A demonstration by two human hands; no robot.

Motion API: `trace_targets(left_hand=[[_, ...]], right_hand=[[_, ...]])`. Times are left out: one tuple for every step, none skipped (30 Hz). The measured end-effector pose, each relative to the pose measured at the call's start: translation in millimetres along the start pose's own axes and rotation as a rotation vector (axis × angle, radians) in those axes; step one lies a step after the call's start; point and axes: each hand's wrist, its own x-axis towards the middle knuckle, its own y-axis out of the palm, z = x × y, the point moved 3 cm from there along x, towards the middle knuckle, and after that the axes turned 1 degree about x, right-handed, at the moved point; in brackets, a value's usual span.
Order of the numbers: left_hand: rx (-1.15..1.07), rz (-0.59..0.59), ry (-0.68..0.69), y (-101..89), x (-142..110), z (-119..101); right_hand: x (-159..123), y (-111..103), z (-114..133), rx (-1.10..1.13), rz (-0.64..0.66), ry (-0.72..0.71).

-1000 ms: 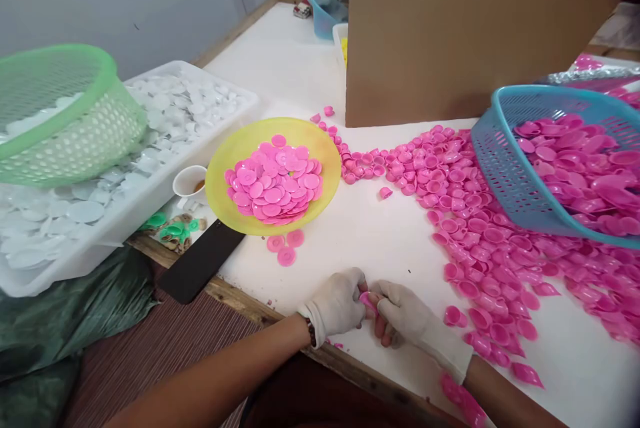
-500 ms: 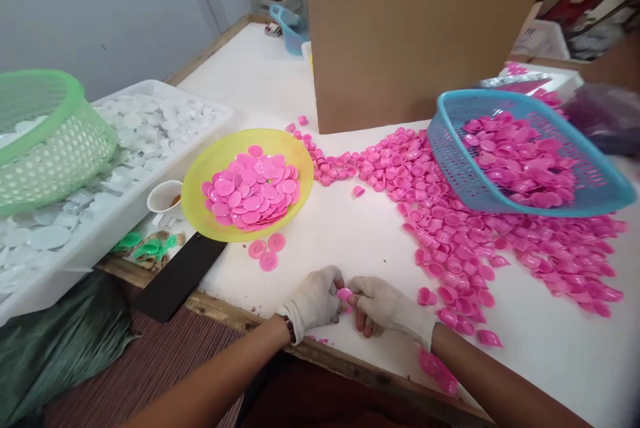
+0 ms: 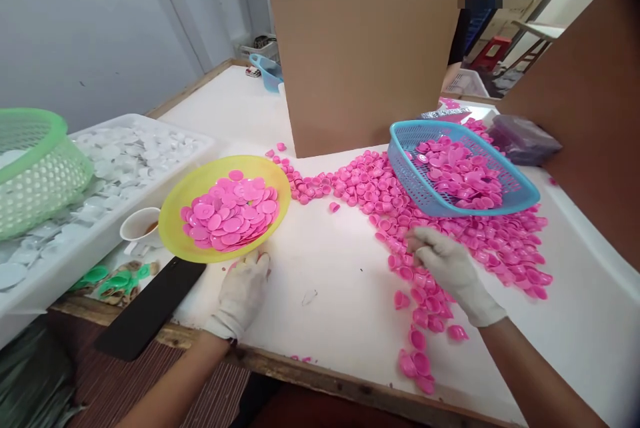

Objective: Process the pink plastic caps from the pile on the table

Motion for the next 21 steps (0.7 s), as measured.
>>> trace_targets(left_hand=[[0.012, 0.007, 0.008, 1.8, 1.6, 0.8], [0.011, 0.011, 0.016, 2.8, 2.9, 0.5], [0.005, 0.013, 0.021, 2.9, 4.0, -0.4], [0.0, 0.013, 0.022, 2.2, 4.7, -1.3], [-0.004, 0.014, 0.021, 1.0, 5.1, -1.9], [-0.008, 0.017, 0.015, -0.7, 5.1, -1.9], [-0.013, 0.018, 0.004, -2.7, 4.5, -1.1], [-0.02, 0.018, -0.014, -5.0, 3.5, 0.6], [-0.032, 0.012, -0.038, -7.6, 1.8, 2.8], [-0.05, 0.004, -0.062, -10.2, -0.3, 5.3], [-0.076, -0.008, -0.085, -12.8, -2.9, 7.7], [-0.114, -0.028, -0.108, -15.3, -5.9, 9.8], [-0.173, -0.055, -0.128, -17.5, -9.2, 11.3], [-0.263, -0.085, -0.148, -19.1, -12.9, 12.0], [-0.384, -0.109, -0.17, -20.0, -16.9, 11.8], [-0.53, -0.121, -0.194, -19.8, -21.1, 10.3], [-0.692, -0.115, -0.22, -18.4, -25.4, 7.1], [-0.862, -0.084, -0.248, -15.8, -29.9, 1.8], [-1.026, -0.032, -0.28, -12.3, -34.5, -5.7], [-1.174, 0.029, -0.316, -8.5, -39.4, -15.3], [-1.301, 0.093, -0.347, -4.5, -44.4, -26.9]], right_hand=[[-0.3, 3.0, -6.1, -0.239, 0.086, -0.038], [-0.6, 8.5, -12.6, -0.459, 0.173, -0.064], [-0.7, 14.9, -18.8, -0.641, 0.258, -0.079], [-0.2, 21.1, -23.7, -0.778, 0.33, -0.084], [0.8, 26.6, -26.5, -0.866, 0.381, -0.085], [2.0, 31.4, -26.5, -0.897, 0.41, -0.093], [3.0, 35.8, -23.9, -0.869, 0.417, -0.108], [3.4, 40.3, -19.2, -0.788, 0.409, -0.117], [2.8, 45.5, -13.7, -0.665, 0.401, -0.104], [0.7, 52.3, -8.5, -0.516, 0.416, -0.06], [-3.0, 61.4, -4.3, -0.352, 0.465, 0.015], [-8.1, 72.7, -1.4, -0.187, 0.545, 0.121], [-14.2, 85.3, 0.3, -0.043, 0.64, 0.237], [-20.2, 97.7, 1.1, 0.068, 0.729, 0.342], [-24.9, 108.7, 0.9, 0.144, 0.794, 0.423], [-27.6, 117.3, 0.0, 0.185, 0.828, 0.472], [-28.6, 123.0, -1.6, 0.2, 0.837, 0.495], [-28.3, 125.5, -3.3, 0.191, 0.825, 0.502], [-27.4, 125.0, -4.5, 0.167, 0.788, 0.496], [-26.9, 121.9, -4.8, 0.139, 0.736, 0.49], [-27.9, 117.4, -3.6, 0.11, 0.684, 0.481]])
